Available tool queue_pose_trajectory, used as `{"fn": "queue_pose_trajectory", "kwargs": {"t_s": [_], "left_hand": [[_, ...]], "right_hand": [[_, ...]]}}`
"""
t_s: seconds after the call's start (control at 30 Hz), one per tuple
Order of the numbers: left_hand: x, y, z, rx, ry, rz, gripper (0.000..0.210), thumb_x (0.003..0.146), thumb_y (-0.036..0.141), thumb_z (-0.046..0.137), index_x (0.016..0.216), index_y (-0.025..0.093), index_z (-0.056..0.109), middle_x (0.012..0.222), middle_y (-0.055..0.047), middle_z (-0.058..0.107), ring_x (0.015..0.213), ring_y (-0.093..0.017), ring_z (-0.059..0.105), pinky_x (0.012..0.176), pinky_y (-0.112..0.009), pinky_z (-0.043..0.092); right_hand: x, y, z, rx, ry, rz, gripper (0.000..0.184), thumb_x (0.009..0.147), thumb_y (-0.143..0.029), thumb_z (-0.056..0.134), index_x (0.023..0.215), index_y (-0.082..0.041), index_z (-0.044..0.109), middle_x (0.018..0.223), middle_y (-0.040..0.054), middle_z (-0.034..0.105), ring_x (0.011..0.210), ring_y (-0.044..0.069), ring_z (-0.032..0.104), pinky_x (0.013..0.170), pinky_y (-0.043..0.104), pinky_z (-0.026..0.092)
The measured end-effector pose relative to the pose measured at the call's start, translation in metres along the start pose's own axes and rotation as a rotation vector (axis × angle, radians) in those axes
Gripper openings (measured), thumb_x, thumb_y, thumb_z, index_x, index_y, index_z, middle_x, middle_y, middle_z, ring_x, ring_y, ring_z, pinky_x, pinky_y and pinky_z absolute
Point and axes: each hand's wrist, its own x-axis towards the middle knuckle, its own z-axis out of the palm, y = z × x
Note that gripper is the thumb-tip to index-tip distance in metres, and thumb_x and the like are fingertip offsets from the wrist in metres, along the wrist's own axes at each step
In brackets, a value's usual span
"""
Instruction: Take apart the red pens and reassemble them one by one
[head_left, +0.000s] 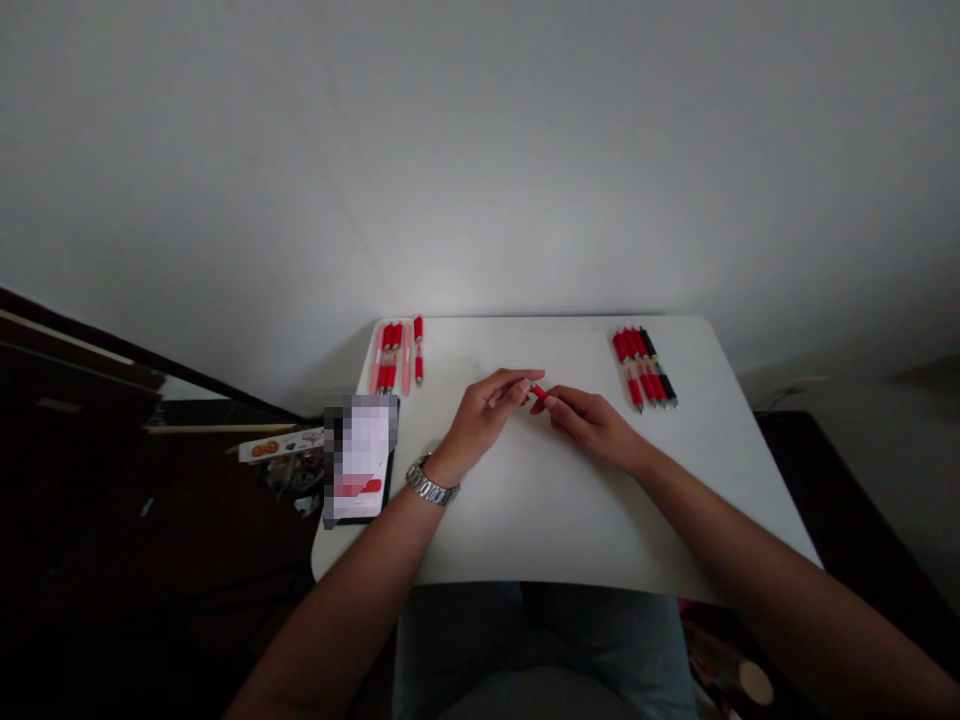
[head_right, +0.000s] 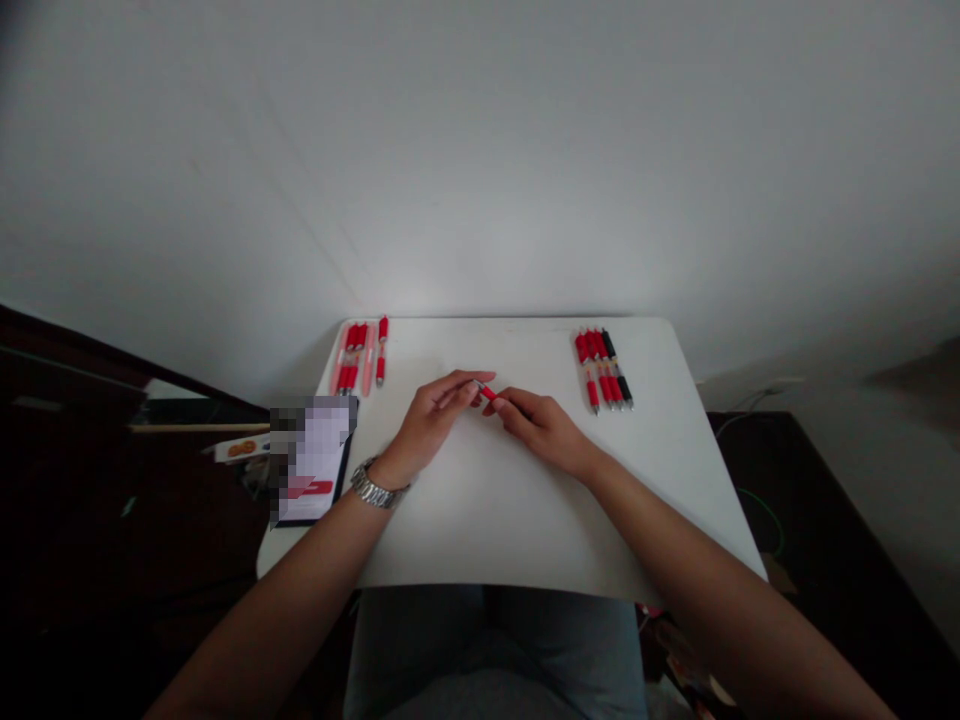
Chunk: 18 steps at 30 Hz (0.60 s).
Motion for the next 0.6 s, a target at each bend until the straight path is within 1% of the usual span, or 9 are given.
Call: {"fn": "queue_pose_trajectory", "kwargs": {"t_s": [0.23,0.47,0.6], "left_hand": [[0.0012,-0.0022,0.0006,-0.039,-0.013,0.005,0.033,0.098,0.040,0.061,0.120,0.019,0.073,0.113,-0.010,0.073,0.094,-0.016,0.067,0.090,-0.031,0.051],[0.0025,-0.0047,-0.0003,-0.005,-0.004,0.019,0.031,0.098,0.041,0.061,0.118,0.020,0.074,0.114,-0.010,0.073,0.096,-0.016,0.066,0.091,-0.031,0.051],[0.0025,-0.0047,-0.0001,-0.010,0.003,0.016,0.032,0.098,0.041,0.061,0.117,0.020,0.074,0.110,-0.009,0.074,0.095,-0.016,0.066,0.090,-0.030,0.051]], "right_hand": [[0.0000,-0.0009,0.0007,-0.003,0.003,-0.012,0.046,0.104,-0.054,0.040,0.113,-0.018,0.066,0.070,-0.0032,0.048,0.060,0.011,0.042,0.059,0.026,0.036],[0.0009,-0.0007,0.0008,-0.018,0.003,0.000,0.046,0.104,-0.056,0.039,0.105,-0.017,0.065,0.068,-0.0037,0.047,0.059,0.011,0.041,0.058,0.026,0.035],[0.0012,0.0005,0.0010,-0.004,0.001,0.007,0.047,0.104,-0.057,0.039,0.104,-0.018,0.064,0.067,-0.0042,0.046,0.058,0.011,0.039,0.057,0.026,0.035]]}}
